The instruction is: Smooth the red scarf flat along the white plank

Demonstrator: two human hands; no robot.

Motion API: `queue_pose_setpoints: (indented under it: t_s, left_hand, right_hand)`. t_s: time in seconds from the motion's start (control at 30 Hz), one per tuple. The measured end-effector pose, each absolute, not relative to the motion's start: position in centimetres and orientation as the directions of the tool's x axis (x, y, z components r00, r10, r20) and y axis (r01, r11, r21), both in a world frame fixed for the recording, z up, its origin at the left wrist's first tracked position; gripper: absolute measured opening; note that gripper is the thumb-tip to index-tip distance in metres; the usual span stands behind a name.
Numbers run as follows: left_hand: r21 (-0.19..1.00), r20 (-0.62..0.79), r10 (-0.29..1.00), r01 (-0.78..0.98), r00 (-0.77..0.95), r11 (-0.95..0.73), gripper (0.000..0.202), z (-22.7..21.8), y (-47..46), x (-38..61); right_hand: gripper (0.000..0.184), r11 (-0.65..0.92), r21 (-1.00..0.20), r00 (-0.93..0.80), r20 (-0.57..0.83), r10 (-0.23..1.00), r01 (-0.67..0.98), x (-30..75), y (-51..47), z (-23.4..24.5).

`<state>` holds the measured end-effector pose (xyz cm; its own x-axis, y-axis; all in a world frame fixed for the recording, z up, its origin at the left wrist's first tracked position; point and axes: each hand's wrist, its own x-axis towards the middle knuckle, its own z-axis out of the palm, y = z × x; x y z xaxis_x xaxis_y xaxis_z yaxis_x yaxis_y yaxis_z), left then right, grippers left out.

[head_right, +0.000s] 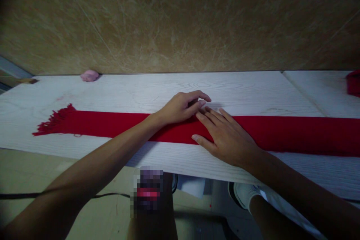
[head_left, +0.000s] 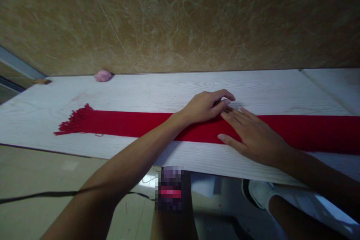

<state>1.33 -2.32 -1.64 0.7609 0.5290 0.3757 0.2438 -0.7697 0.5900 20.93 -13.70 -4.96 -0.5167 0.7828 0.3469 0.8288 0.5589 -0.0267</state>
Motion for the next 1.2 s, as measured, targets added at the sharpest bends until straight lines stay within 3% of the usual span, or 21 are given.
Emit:
queue_pose_setpoints:
  t_s: [0.53,1.07,1.2]
  left_hand:
    - [0.611,0.430,0.495,0.160,0.755,-0.775,0.028,-2.1,-1.9,1.6]
    - [0.587,0.307,0.581,0.330,0.754,-0.739,0.037,-0.8,-2.6,1.2]
    - [0.488,0.189,0.536,0.395,0.823,-0.779,0.039,1.1,-2.3,-1.5]
  right_hand:
    - [0.082,0.559,-0.039,-0.516,0.334,0.789,0.828,20.8,-13.7,-4.7]
    - [0.085,0.528,-0.064,-0.493,0.277,0.825,0.847,20.8,-13.7,-4.7]
    - [0.081,0.540,-0.055,-0.514,0.239,0.824,0.840,20.8,-13.7,-4.6]
